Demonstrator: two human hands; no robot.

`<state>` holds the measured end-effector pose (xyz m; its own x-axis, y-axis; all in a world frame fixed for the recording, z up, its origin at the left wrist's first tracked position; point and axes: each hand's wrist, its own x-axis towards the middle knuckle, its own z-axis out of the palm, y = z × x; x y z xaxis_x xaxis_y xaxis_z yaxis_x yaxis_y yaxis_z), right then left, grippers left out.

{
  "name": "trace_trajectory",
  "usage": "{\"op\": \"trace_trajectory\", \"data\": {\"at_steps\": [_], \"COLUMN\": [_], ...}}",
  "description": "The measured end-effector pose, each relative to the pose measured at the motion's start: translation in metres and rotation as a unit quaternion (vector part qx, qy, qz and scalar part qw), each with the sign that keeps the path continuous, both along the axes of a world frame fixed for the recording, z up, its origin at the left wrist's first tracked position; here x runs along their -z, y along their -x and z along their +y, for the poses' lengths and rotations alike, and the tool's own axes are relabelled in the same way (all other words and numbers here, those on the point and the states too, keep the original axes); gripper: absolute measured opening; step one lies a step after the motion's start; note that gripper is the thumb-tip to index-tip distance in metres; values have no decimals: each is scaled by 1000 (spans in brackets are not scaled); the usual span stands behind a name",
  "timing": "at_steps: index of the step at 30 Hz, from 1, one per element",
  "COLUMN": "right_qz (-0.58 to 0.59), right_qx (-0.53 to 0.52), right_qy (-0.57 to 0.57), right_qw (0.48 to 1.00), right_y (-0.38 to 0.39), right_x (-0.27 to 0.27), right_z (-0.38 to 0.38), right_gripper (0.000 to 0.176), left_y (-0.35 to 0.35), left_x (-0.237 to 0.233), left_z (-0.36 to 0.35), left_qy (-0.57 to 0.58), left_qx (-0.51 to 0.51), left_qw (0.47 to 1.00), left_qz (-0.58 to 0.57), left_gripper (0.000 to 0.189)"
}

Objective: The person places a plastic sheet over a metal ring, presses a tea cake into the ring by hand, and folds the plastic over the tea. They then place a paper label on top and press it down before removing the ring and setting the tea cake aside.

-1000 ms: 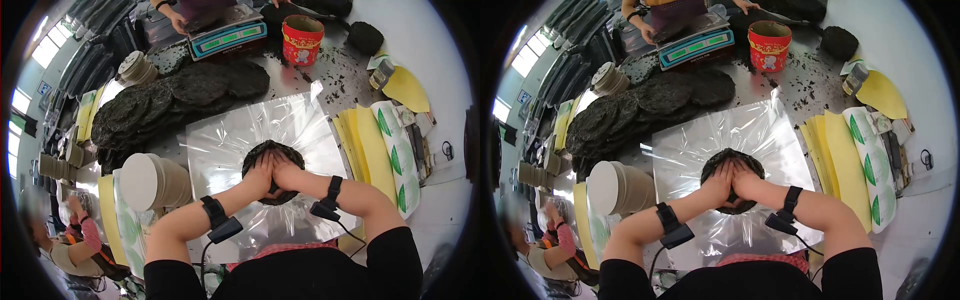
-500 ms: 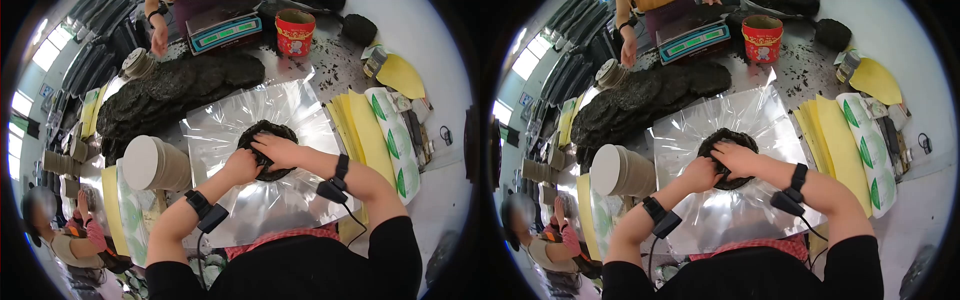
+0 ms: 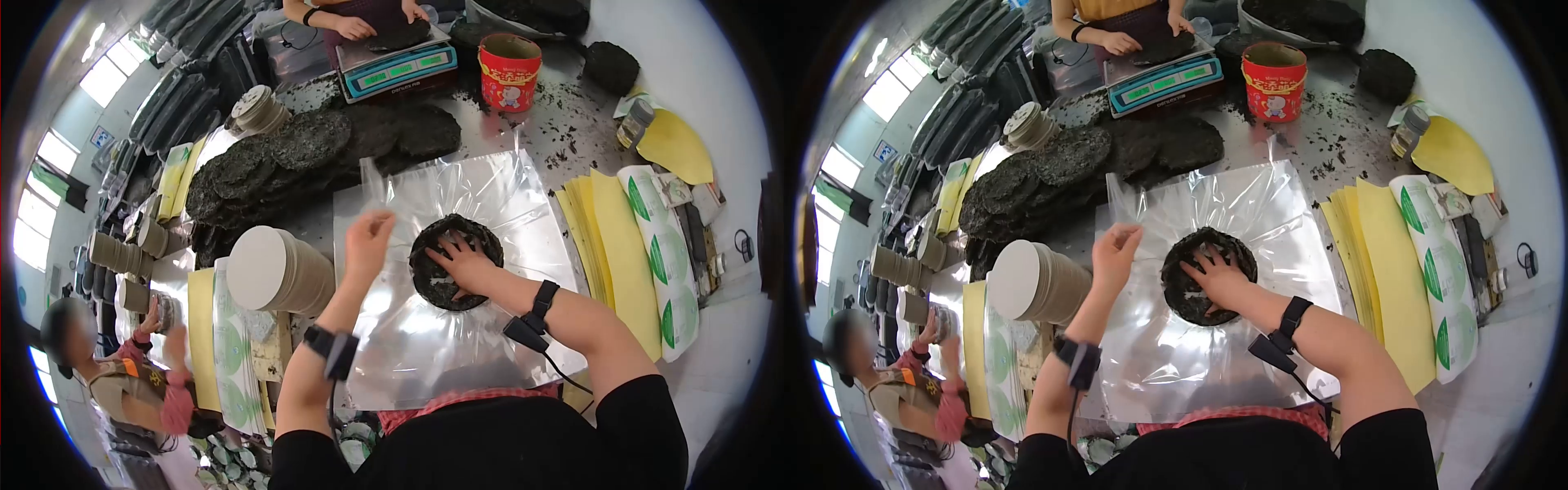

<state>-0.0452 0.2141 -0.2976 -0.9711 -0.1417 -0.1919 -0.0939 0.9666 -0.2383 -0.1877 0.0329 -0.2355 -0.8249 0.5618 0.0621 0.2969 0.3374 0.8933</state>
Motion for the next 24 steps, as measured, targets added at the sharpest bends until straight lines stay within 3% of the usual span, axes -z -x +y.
{"op": "trace_trajectory", "data": {"at_steps": [3,4,5,6,8,9,10,12,14,15,16,18,19,20,21,22,24], "right_qz": [12,11,10,6,14,12,2,25,22,23,17,5,28,53,-145,-213,-28], "right_qx": [6,4,3,5,3,7,16,44,73,76,83,92,79,69,168,267,214], "right_qy": [23,20,18,20,11,13,18,15,13,16,21,45,107,163,498,714,730], "right_qw": [1000,1000,1000,1000,1000,1000,1000,999,997,997,996,995,991,983,838,611,648], "right_y": [-4,-2,-1,-4,-1,-2,-9,-25,-31,-31,-31,-31,-21,-10,-8,-6,-55], "right_x": [4,1,0,1,-2,-5,-4,2,-1,4,5,2,29,54,24,21,-51], "right_z": [0,1,1,-1,-2,-2,-5,-16,-23,-23,-23,-22,-15,0,13,28,10], "right_gripper": [120,120,119,119,116,115,115,114,114,114,115,107,99,92,82,83,74], "left_y": [-41,-62,-63,-83,-106,-125,-138,-136,-115,-130,-145,-170,-169,-159,-147,-141,-147], "left_x": [-52,-82,-49,14,26,-23,-48,-24,16,40,63,47,32,34,42,47,30], "left_z": [-18,-29,-53,-89,-120,-124,-130,-155,-168,-152,-136,-78,-43,-13,4,19,25], "left_qy": [-145,-134,-87,139,218,72,-74,-30,1,190,342,90,51,16,69,121,138], "left_qx": [-42,-139,-148,-46,52,45,40,-27,-107,-2,126,172,187,223,269,307,267], "left_qw": [959,950,963,972,974,993,975,999,981,965,906,882,881,864,876,881,920], "left_qz": [240,244,205,185,39,-81,-205,-34,163,180,217,430,432,451,395,338,252], "left_gripper": [40,43,52,55,48,38,30,24,21,28,37,58,57,44,36,27,24]}}
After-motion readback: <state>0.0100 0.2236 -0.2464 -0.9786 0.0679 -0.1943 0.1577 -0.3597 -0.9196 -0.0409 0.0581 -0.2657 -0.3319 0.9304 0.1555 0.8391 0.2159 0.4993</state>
